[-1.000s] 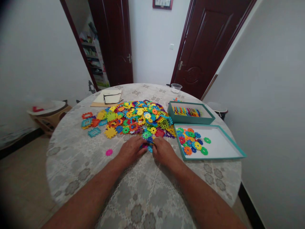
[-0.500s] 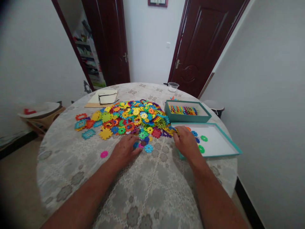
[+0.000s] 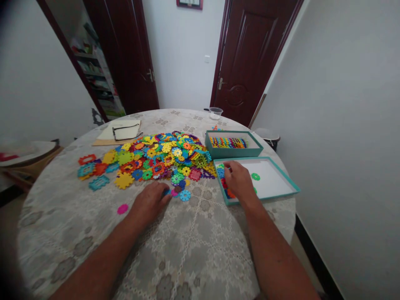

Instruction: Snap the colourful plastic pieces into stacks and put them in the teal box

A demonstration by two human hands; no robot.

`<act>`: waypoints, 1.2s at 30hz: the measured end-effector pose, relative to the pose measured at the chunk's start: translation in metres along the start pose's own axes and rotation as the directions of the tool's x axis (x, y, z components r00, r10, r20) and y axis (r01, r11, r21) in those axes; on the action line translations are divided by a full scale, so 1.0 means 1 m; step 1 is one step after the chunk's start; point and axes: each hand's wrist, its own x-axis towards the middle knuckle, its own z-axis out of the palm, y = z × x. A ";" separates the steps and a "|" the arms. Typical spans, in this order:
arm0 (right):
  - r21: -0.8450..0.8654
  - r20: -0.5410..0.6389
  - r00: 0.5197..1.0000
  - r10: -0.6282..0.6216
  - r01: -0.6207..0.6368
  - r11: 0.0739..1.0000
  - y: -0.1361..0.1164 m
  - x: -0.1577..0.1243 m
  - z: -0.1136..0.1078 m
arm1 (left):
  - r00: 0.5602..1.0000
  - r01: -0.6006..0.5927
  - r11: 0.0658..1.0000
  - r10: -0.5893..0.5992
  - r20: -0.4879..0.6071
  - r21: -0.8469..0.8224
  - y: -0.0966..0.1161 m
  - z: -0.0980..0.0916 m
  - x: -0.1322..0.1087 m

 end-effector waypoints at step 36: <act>0.253 0.444 0.871 -0.210 0.104 0.962 -0.089 -0.045 0.063 | 0.997 -0.071 0.986 0.070 -0.011 -0.154 0.005 0.012 0.002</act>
